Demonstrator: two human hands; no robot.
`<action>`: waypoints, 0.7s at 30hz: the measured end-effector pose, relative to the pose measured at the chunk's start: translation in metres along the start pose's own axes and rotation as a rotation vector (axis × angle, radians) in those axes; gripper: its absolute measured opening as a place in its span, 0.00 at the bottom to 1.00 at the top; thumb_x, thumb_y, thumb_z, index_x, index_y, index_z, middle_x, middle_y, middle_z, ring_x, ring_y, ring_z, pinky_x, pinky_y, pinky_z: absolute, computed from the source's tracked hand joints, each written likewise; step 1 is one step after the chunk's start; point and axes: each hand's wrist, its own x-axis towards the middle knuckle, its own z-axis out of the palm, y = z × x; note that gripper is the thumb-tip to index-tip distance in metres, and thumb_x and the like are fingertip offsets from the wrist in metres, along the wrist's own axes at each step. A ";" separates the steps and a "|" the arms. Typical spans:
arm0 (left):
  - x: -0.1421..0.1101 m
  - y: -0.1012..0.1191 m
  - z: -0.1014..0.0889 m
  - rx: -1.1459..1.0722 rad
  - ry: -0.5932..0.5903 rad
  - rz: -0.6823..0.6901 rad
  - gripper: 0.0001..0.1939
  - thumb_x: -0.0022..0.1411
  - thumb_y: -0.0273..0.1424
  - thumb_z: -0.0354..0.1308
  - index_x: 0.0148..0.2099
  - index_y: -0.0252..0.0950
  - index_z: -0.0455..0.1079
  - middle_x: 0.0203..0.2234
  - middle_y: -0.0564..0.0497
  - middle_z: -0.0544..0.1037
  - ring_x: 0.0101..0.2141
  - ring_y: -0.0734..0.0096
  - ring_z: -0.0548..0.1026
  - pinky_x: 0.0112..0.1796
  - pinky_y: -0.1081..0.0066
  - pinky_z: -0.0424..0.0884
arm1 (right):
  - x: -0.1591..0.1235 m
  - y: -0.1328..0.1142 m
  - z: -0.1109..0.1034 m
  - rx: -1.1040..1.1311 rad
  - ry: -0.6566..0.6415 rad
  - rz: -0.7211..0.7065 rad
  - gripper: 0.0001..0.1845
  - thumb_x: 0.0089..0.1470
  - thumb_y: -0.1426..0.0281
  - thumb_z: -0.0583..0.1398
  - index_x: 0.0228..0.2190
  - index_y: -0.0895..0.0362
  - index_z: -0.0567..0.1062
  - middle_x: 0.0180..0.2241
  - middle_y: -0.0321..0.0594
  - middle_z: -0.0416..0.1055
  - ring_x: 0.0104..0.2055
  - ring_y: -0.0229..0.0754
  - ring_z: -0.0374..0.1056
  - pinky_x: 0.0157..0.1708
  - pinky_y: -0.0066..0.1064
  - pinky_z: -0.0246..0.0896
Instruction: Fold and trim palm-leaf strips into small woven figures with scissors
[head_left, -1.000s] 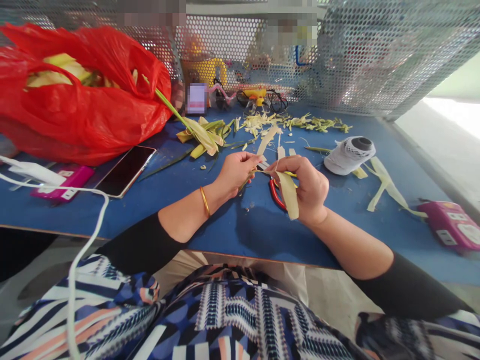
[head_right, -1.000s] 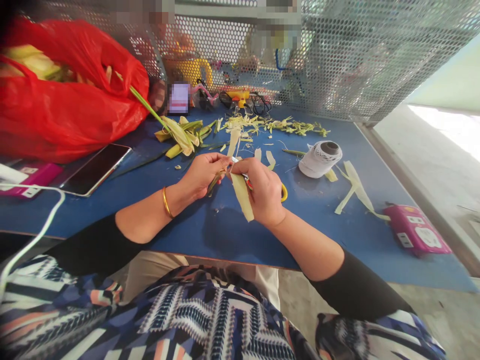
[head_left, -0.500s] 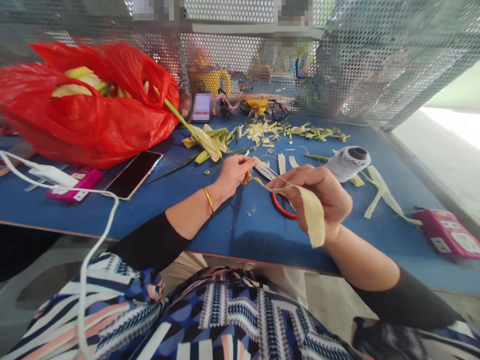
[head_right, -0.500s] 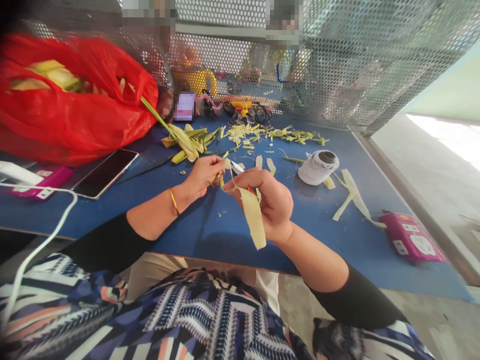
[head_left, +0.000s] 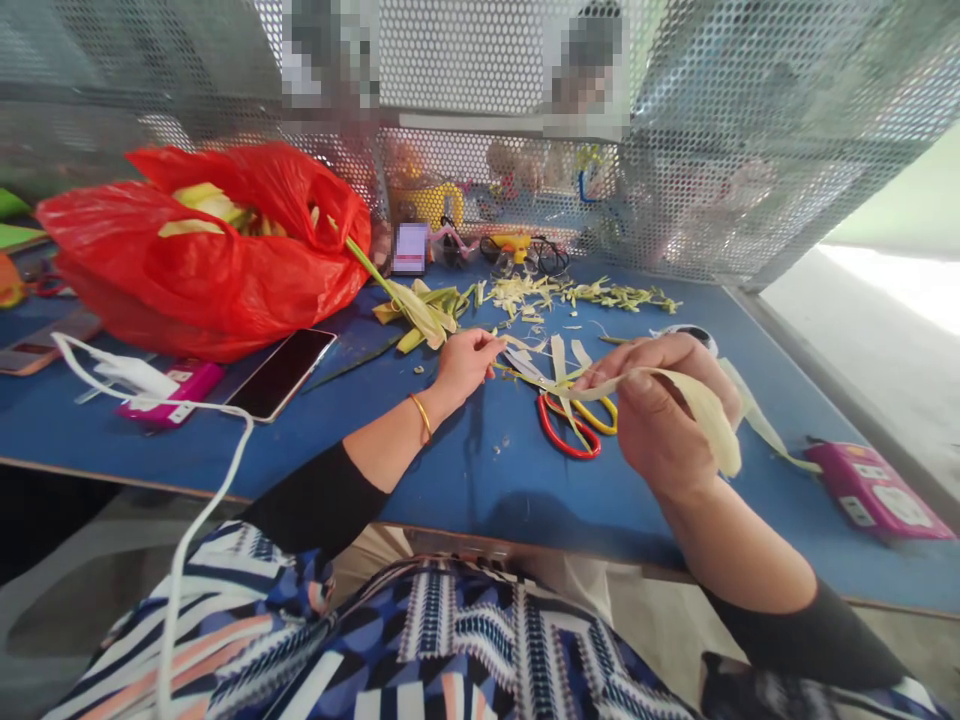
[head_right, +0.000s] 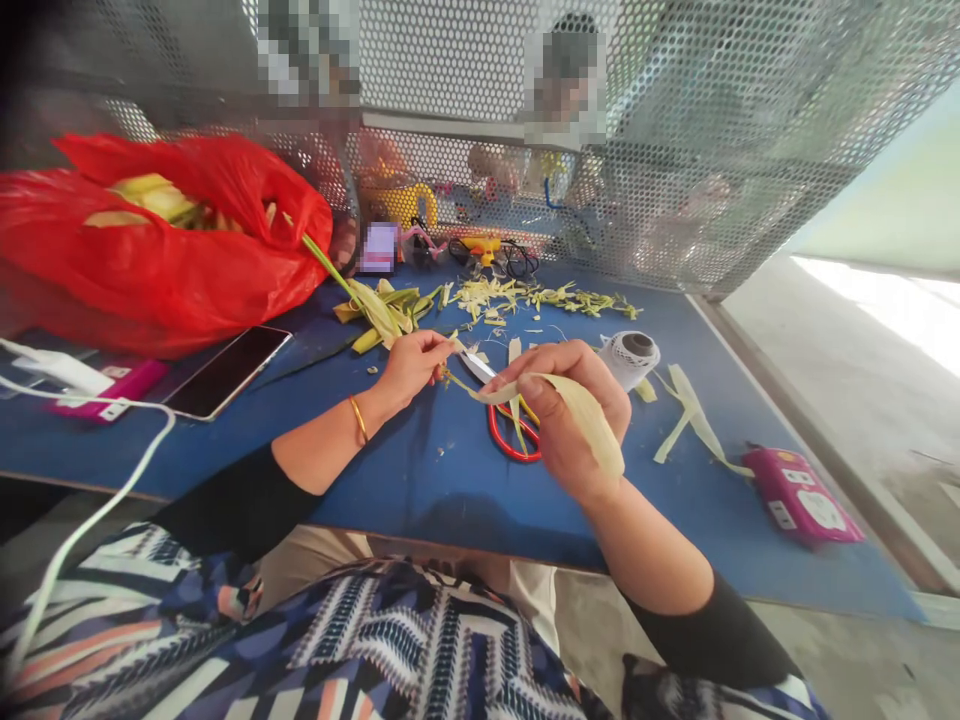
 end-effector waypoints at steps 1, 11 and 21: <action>0.001 -0.001 -0.001 0.014 0.005 0.006 0.12 0.60 0.29 0.61 0.25 0.36 0.67 0.13 0.61 0.65 0.14 0.81 0.65 0.18 0.78 0.58 | 0.001 -0.001 0.000 -0.014 0.007 -0.002 0.05 0.54 0.67 0.67 0.29 0.51 0.76 0.26 0.35 0.76 0.29 0.41 0.73 0.31 0.35 0.70; 0.005 0.000 -0.005 0.070 0.034 -0.005 0.12 0.60 0.31 0.61 0.25 0.37 0.66 0.13 0.61 0.64 0.15 0.77 0.67 0.18 0.77 0.58 | -0.005 -0.002 -0.007 -0.224 0.052 -0.162 0.03 0.55 0.70 0.65 0.30 0.52 0.75 0.27 0.36 0.75 0.30 0.43 0.74 0.33 0.39 0.71; 0.015 -0.010 -0.009 0.132 0.087 0.034 0.12 0.61 0.31 0.60 0.25 0.37 0.67 0.13 0.60 0.66 0.15 0.78 0.67 0.20 0.76 0.60 | -0.021 -0.007 -0.007 -0.420 0.065 -0.454 0.10 0.55 0.78 0.64 0.38 0.52 0.79 0.31 0.37 0.76 0.34 0.44 0.75 0.34 0.41 0.75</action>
